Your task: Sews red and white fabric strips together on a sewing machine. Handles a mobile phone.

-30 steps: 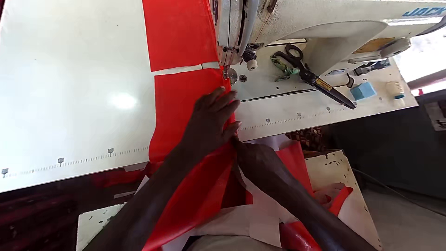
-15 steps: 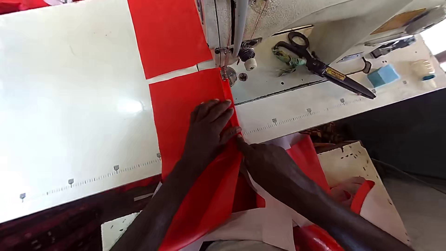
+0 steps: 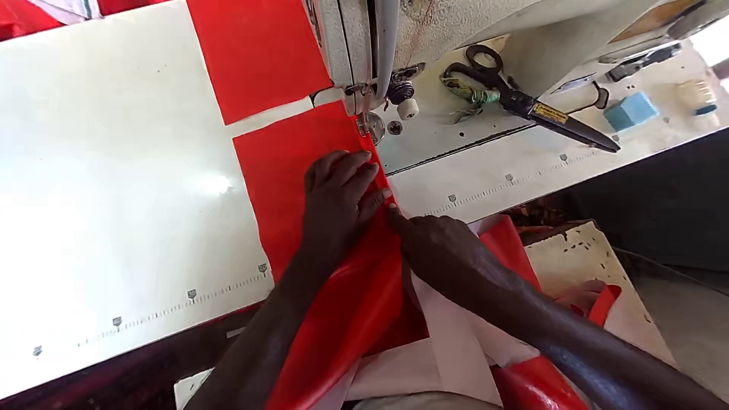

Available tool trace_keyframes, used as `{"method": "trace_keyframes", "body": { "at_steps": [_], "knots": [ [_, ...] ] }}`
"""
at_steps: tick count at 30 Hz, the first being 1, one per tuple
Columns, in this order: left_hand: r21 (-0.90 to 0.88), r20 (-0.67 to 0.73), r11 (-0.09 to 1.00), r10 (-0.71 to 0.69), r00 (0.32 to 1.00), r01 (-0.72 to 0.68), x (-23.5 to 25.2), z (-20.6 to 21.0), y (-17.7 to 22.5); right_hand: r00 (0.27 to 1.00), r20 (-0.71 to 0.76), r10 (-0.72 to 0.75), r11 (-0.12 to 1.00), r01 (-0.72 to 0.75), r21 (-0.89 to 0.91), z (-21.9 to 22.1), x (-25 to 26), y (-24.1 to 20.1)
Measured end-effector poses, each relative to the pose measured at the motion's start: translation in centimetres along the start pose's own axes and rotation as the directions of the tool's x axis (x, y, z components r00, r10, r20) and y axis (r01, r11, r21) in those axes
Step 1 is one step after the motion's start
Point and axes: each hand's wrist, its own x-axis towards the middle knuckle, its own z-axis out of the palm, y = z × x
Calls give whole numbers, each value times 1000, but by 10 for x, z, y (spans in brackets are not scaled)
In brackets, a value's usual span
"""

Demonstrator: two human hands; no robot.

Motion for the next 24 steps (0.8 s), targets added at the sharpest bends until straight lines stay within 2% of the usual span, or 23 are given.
{"method": "trace_keyframes", "body": {
  "at_steps": [4, 10, 16, 24],
  "knots": [
    [12, -32, 999, 41, 999, -41, 8, -1, -5, 997, 70, 29, 1000, -29, 2, -10, 13, 0],
    [59, -55, 996, 67, 996, -64, 21, -1, -15, 1000, -1, 2, 1000, -2, -19, -13, 28, 3],
    [73, -102, 995, 78, 992, -70, 35, -1, -28, 998, 55, 44, 999, -44, -3, -20, 50, 4],
    [76, -115, 996, 64, 991, -56, 61, -7, -47, 998, 27, 52, 999, -52, -3, -28, 80, 5]
  ]
}}
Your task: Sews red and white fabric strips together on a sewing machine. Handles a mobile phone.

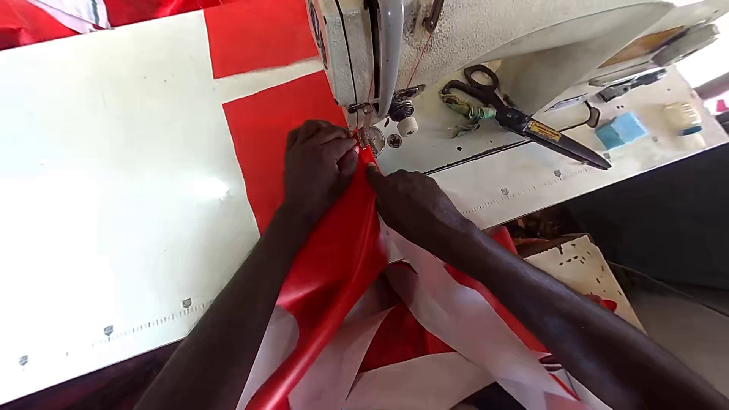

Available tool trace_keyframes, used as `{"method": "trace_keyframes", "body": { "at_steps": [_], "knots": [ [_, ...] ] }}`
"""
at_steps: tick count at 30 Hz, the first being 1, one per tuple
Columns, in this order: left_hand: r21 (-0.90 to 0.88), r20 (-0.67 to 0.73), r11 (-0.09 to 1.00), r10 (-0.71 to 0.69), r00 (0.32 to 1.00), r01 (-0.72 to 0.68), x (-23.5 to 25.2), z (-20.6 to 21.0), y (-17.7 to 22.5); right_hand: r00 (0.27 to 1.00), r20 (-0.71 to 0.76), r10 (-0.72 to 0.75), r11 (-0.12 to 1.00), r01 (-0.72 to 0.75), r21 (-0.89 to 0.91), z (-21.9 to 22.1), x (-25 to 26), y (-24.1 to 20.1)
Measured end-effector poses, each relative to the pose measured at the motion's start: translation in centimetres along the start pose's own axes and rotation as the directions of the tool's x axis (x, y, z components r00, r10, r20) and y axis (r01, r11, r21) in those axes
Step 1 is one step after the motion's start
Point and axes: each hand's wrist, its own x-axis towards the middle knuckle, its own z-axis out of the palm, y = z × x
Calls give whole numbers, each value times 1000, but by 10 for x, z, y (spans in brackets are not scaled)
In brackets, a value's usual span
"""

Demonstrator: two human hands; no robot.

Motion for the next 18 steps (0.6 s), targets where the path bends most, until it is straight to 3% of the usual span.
{"method": "trace_keyframes", "body": {
  "at_steps": [3, 6, 9, 11, 14, 16, 18],
  "knots": [
    [21, 0, 1000, 4, 1000, -4, 5, 3, -4, 999, -33, 12, 999, -11, 32, 4, 2, 4],
    [16, -15, 1000, -6, 1000, 7, 5, 3, -4, 977, -214, 5, 983, 35, 182, 19, -12, 13],
    [-2, 106, 996, -90, 990, 91, -15, -11, 14, 956, -285, 66, 945, 32, 326, 34, -39, 23],
    [-67, 144, 982, -163, 976, 174, -50, -25, 35, 940, -325, 106, 922, 29, 386, 46, -69, 28],
    [-201, 13, 951, -236, 972, 233, -124, -49, 67, 908, -396, 140, 892, 58, 448, 67, -115, 35],
    [-253, -66, 935, -271, 960, 247, -178, -64, 82, 924, -331, 192, 838, 21, 545, 75, -139, 36],
    [-262, -35, 918, -316, 948, 297, -225, -79, 88, 943, -250, 220, 791, -23, 611, 84, -153, 42]
  ]
}}
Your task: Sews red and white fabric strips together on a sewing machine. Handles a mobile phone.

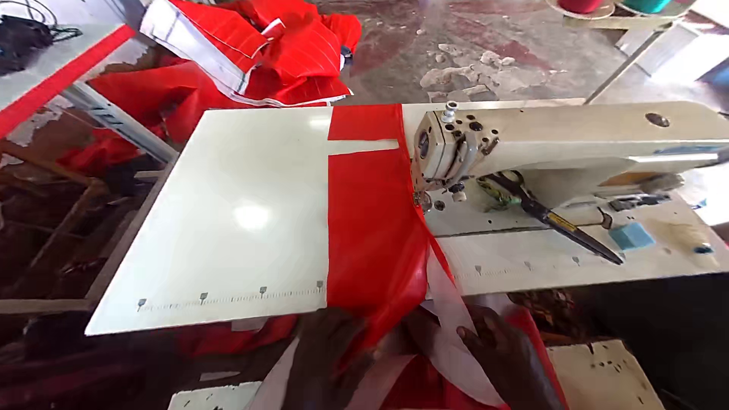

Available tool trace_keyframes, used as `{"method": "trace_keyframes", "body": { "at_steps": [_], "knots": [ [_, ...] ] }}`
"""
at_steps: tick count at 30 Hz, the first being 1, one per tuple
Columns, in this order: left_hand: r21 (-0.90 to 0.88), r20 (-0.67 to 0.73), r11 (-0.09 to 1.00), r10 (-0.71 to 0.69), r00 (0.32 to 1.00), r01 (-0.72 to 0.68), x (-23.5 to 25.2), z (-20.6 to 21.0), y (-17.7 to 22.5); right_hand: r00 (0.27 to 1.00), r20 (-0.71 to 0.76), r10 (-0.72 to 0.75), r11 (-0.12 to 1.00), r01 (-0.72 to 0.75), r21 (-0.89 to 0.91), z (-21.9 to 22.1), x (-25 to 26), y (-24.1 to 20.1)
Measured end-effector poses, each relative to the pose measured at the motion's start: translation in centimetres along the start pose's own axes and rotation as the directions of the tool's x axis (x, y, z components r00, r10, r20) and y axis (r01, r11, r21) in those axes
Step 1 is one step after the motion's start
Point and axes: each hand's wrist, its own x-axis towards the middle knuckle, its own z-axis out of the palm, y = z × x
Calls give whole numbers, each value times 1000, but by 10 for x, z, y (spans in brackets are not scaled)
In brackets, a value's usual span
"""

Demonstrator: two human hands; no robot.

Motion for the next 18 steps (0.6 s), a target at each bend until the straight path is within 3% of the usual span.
{"method": "trace_keyframes", "body": {
  "at_steps": [2, 4, 6, 8, 10, 12, 15, 16, 18],
  "knots": [
    [53, 157, 993, -115, 981, 107, -31, -22, -3, 992, 100, 76, 997, -74, -31, -4, -6, 7],
    [95, 342, 977, -214, 915, 193, -45, -38, -1, 962, 234, 138, 987, -115, -110, -14, -6, 4],
    [11, 400, 969, -229, 887, 246, -45, -50, 14, 933, 331, 145, 989, -123, -85, -23, -5, -4],
    [-265, 419, 905, -202, 885, 332, -30, -65, 47, 919, 389, 68, 972, -150, 184, -35, -9, -19],
    [-421, 509, 824, -132, 851, 379, -10, -80, 84, 908, 419, -20, 848, -206, 487, -47, -18, -37],
    [-249, 612, 910, -117, 783, 331, 5, -82, 99, 909, 411, -71, 760, -218, 612, -53, -25, -46],
    [86, 661, 936, -310, 683, 342, 7, -52, 78, 909, 410, -69, 771, -213, 601, -54, -34, -42],
    [107, 642, 912, -367, 673, 396, 3, -41, 63, 904, 423, -51, 794, -220, 567, -55, -38, -38],
    [42, 561, 875, -420, 713, 482, -9, -29, 40, 890, 456, -16, 867, -214, 450, -59, -40, -27]
  ]
}}
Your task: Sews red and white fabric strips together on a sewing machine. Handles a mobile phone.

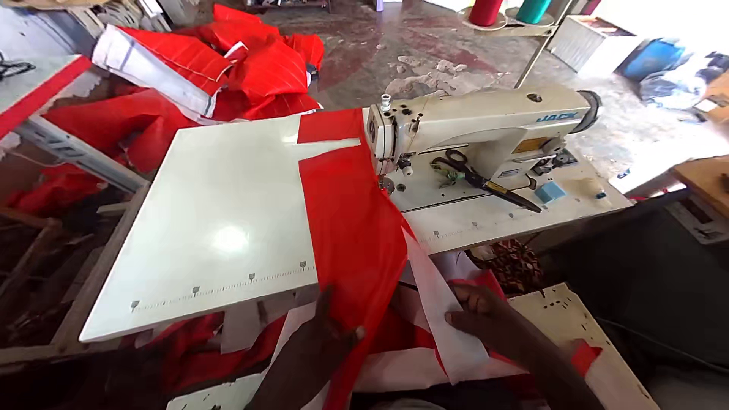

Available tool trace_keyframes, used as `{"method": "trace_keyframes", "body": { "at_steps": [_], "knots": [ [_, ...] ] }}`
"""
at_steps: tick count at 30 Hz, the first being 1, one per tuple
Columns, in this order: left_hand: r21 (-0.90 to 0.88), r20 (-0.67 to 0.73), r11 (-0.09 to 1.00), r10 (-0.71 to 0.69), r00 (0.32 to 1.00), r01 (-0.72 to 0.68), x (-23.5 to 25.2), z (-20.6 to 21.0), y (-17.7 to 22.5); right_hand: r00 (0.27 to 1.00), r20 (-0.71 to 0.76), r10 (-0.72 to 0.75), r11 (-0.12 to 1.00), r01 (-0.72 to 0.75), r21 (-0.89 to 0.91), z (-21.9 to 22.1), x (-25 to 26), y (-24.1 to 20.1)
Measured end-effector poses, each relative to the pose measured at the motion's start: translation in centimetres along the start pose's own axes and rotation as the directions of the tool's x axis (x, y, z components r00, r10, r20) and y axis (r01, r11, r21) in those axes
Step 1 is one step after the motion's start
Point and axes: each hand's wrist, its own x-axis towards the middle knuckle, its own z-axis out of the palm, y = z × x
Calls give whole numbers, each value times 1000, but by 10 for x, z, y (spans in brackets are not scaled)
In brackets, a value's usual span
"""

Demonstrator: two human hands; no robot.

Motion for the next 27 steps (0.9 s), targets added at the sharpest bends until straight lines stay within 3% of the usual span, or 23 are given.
{"method": "trace_keyframes", "body": {
  "at_steps": [2, 5, 7, 10, 13, 15, 17, 19, 21, 23, 25, 27],
  "knots": [
    [-73, -129, 997, 3, 992, -12, -4, 10, -12, 997, -20, 68, 967, -71, -245, -9, -1, 9],
    [-6, -240, 999, 32, 970, -35, -9, 22, -22, 983, -111, 144, 837, -181, -517, -17, -1, 18],
    [82, -314, 992, 122, 942, -101, -12, 21, -18, 975, -189, 116, 825, -200, -528, -17, 1, 21],
    [122, -397, 937, 349, 849, -329, -15, 18, 10, 944, -327, 48, 871, -200, -449, -22, -4, 27],
    [-91, -237, 745, 629, 741, -661, -12, 19, 51, 907, -421, -1, 890, -191, -413, -26, -9, 26],
    [-383, 1, 616, 746, 666, -689, -10, 35, 86, 879, -475, -44, 901, -171, -400, -28, -11, 21],
    [-589, 217, 563, 801, 557, -580, -17, 59, 124, 847, -520, -110, 919, -113, -378, -30, -10, 14],
    [-650, 369, 525, 850, 377, -549, -24, 87, 160, 796, -582, -167, 950, -26, -310, -28, -3, 9],
    [-697, 399, 425, 899, 180, -578, -32, 122, 199, 680, -681, -273, 957, 119, -265, -21, 11, 17],
    [-669, 459, 366, 888, 28, -647, -50, 163, 232, 538, -766, -352, 935, 239, -262, -8, 25, 28],
    [-606, 607, 359, 785, -121, -710, -73, 206, 251, 427, -801, -419, 902, 300, -312, 2, 33, 36],
    [-522, 798, 420, 548, -251, -743, -97, 235, 265, 356, -823, -442, 892, 270, -362, 3, 28, 44]
  ]
}}
